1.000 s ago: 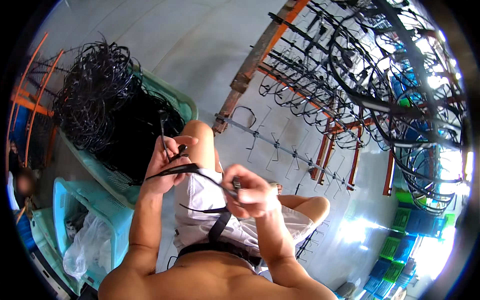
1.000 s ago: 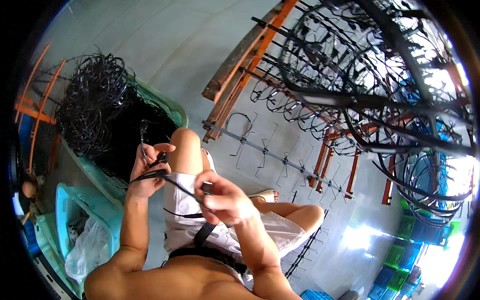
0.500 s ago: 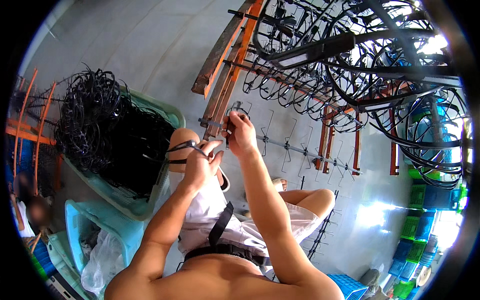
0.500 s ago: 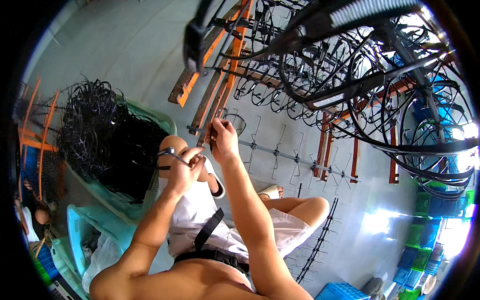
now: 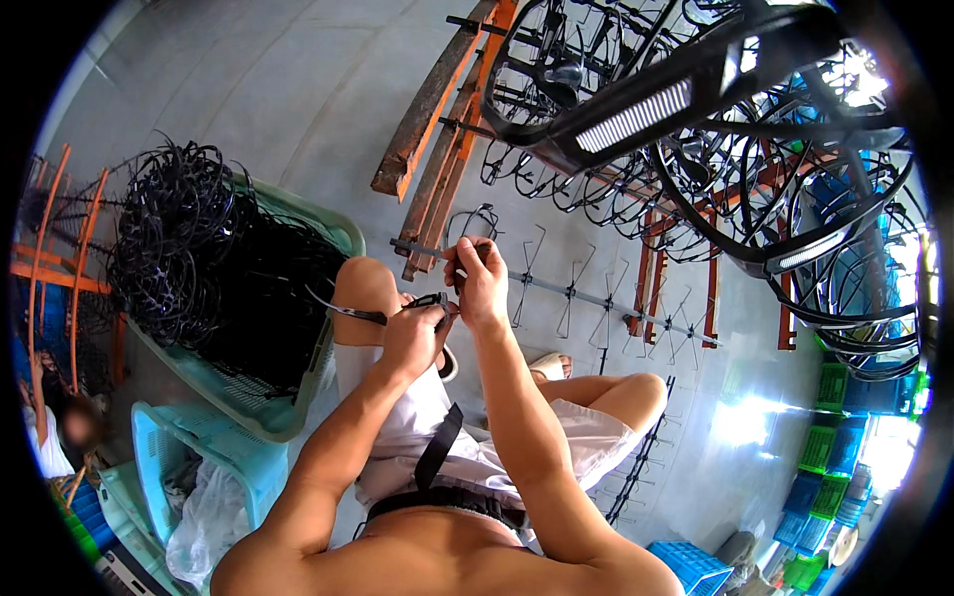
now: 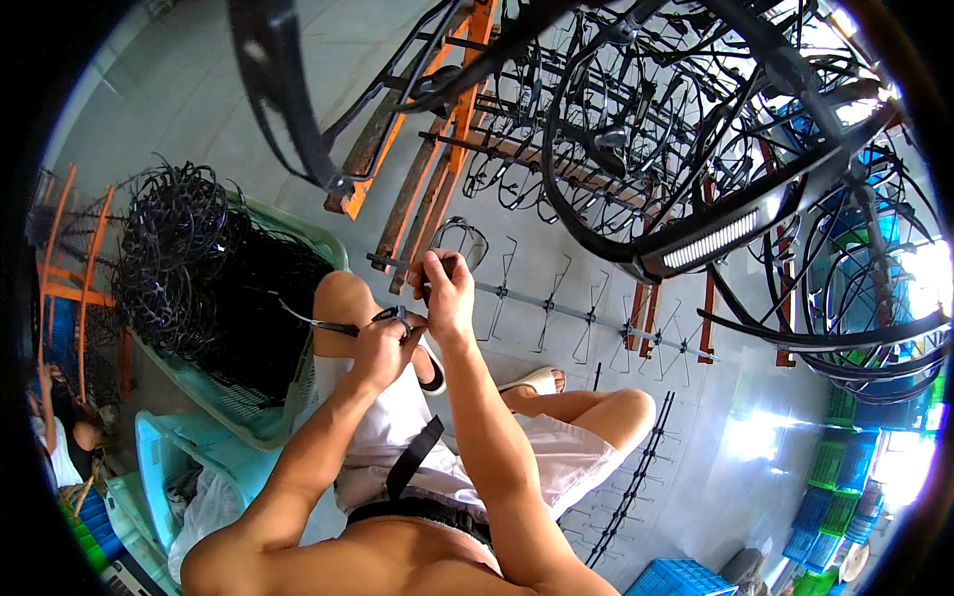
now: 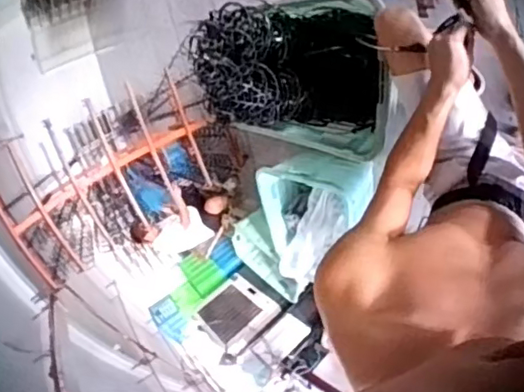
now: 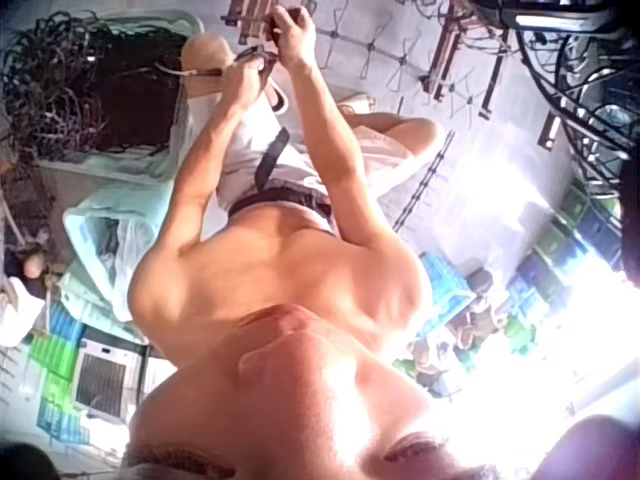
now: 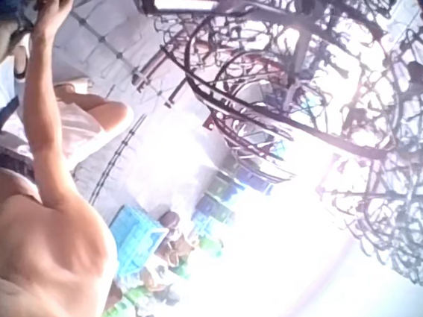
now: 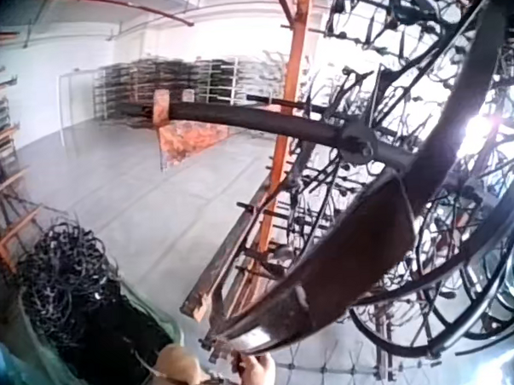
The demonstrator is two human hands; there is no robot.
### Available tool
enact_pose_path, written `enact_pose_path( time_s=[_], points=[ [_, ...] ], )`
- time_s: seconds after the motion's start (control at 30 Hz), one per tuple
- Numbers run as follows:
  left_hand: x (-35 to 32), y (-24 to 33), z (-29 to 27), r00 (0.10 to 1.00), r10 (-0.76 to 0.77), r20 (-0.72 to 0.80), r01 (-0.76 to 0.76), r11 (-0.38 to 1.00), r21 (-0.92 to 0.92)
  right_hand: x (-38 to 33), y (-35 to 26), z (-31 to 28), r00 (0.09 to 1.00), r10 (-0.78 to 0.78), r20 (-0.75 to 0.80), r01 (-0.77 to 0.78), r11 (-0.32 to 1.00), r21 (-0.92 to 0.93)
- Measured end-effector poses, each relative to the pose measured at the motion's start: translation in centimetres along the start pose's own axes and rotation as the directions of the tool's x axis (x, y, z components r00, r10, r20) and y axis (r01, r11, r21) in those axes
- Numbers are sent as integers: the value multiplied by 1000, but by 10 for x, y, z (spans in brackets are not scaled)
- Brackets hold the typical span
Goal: The person sits on a stool and repeatedly picks up black wire loops from a green basket, then attaches them to a metal rack with vertical prongs. The person handles the wire loops one at a time, bending and hooking them onto the rack structure.
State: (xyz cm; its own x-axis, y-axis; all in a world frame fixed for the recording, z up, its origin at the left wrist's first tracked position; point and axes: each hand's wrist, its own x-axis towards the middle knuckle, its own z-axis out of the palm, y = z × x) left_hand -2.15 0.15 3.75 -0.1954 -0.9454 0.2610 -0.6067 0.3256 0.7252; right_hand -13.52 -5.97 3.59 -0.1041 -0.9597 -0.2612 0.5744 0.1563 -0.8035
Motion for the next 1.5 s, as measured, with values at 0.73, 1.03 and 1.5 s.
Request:
enact_pose_path(
  time_s=[0.73,1.03,1.5],
  points=[
    [2,-9,12,992,41,-117,-45,998,-32,-11,-25,-10,990,124,67,-132,983,124],
    [20,-18,8,984,-107,142,133,973,-189,-5,-31,-6,980,185,74,-196,962,190],
    [-14,27,-51,979,-162,122,203,786,-584,-59,-31,-12,887,-409,216,413,490,-768]
  ],
)
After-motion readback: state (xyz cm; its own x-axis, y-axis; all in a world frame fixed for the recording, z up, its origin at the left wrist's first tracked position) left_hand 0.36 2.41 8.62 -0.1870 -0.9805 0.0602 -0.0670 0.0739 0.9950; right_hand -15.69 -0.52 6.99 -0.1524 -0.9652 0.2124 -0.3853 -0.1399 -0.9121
